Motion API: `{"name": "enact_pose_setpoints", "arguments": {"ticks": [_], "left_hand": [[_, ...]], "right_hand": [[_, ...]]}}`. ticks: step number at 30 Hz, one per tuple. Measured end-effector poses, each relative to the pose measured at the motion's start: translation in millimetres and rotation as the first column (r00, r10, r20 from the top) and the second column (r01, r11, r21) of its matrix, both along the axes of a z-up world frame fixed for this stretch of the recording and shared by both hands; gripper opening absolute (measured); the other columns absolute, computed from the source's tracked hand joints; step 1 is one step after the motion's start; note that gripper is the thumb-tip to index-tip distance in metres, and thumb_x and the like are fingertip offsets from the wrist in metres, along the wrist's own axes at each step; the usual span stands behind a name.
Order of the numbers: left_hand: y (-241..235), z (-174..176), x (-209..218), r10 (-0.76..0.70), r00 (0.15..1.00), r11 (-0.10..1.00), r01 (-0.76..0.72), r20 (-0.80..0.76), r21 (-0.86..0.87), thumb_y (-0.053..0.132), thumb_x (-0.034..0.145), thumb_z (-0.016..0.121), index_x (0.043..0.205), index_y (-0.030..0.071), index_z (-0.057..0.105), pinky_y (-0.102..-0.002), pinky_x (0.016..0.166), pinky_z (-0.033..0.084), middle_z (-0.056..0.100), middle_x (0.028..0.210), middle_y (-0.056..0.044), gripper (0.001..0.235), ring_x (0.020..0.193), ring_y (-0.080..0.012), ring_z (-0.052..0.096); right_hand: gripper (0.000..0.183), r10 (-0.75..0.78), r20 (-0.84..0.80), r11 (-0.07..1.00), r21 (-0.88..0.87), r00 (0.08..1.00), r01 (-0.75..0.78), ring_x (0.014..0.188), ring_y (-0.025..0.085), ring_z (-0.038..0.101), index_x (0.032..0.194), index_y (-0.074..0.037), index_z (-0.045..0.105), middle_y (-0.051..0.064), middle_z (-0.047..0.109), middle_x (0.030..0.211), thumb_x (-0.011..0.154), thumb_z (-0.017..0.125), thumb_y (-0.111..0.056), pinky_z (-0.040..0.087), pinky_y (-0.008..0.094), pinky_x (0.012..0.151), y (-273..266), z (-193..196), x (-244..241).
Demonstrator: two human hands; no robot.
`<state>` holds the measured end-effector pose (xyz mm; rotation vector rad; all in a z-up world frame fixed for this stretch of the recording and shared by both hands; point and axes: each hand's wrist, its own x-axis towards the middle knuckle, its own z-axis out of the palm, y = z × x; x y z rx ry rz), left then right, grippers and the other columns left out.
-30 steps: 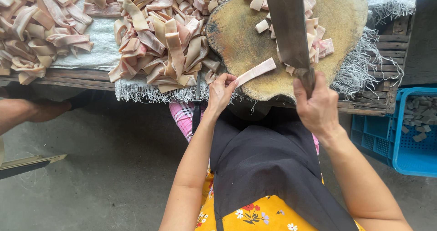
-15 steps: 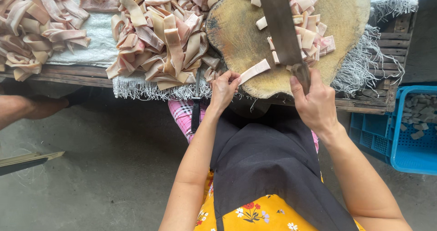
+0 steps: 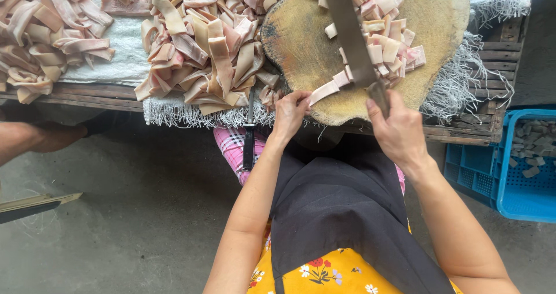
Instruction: The person sits on the floor and uses a large cleaver to cut strips of pale meat into small cubes on a wooden cutting board. The person repeatedly picks up strips from a pile, slices them into pieces, and occasionally moves the cut cubes aside.
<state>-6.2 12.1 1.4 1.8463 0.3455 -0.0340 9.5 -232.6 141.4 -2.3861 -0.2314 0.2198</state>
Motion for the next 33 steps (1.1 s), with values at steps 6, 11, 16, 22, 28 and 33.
{"name": "enact_pose_setpoints", "arguments": {"ticks": [6,11,16,22,28,33], "left_hand": [[-4,4,8,0.02,0.997,1.0,-0.02,-0.071,0.004,0.011,0.094,0.066,0.108,-0.002,0.071,-0.028,0.063,0.062,0.075,0.084,-0.009,0.019,0.069,-0.0126,0.074],[0,12,2,0.003,1.0,0.994,0.0,-0.026,0.105,0.008,0.093,0.068,0.1,-0.003,0.071,-0.028,0.064,0.058,0.075,0.076,-0.011,0.014,0.066,-0.015,0.074],[-8,-1,5,0.037,0.999,0.999,-0.037,-0.015,0.002,0.007,0.093,0.065,0.102,-0.003,0.071,-0.027,0.064,0.06,0.076,0.077,-0.01,0.015,0.068,-0.0141,0.075],[-7,-3,9,0.026,1.0,1.0,-0.026,0.007,0.003,0.009,0.092,0.066,0.098,-0.004,0.069,-0.029,0.065,0.061,0.075,0.079,-0.013,0.015,0.069,-0.0169,0.076],[-9,9,6,0.023,0.999,0.994,-0.027,0.039,0.102,0.009,0.092,0.065,0.1,-0.003,0.071,-0.032,0.069,0.06,0.076,0.077,-0.014,0.015,0.07,-0.0186,0.077],[3,9,12,0.023,0.995,0.999,-0.018,-0.098,0.048,0.013,0.098,0.067,0.144,0.008,0.058,-0.031,0.068,0.058,0.076,0.079,-0.018,0.048,0.066,-0.0209,0.066]], "right_hand": [[0.038,0.043,-0.005,0.985,0.167,0.999,-0.042,0.074,0.038,0.074,0.123,0.002,0.051,0.025,0.072,0.086,0.108,0.055,-0.033,0.059,0.044,0.063,21,-13,-10],[0.036,0.077,-0.25,0.981,-0.156,0.965,-0.119,0.073,0.047,0.07,0.115,0.0,0.058,0.029,0.069,0.072,0.106,0.062,-0.035,0.053,0.052,0.065,21,-31,-1],[0.036,0.055,-0.06,0.998,0.016,0.997,-0.054,0.067,0.04,0.073,0.117,0.001,0.057,0.024,0.07,0.073,0.106,0.059,-0.033,0.056,0.047,0.058,17,0,-4],[0.035,0.105,0.026,0.992,0.071,0.994,-0.106,0.066,0.041,0.073,0.118,0.002,0.049,0.024,0.07,0.078,0.108,0.058,-0.03,0.057,0.046,0.06,31,-25,-19],[0.037,0.159,-0.182,0.969,-0.16,0.97,-0.189,0.066,0.045,0.071,0.118,0.001,0.051,0.026,0.068,0.07,0.107,0.058,-0.033,0.056,0.052,0.058,23,-45,-14],[0.037,0.019,-0.046,0.999,0.034,0.999,-0.017,0.07,0.046,0.071,0.122,0.002,0.056,0.027,0.069,0.078,0.105,0.059,-0.03,0.055,0.052,0.059,10,-4,-19]]}}
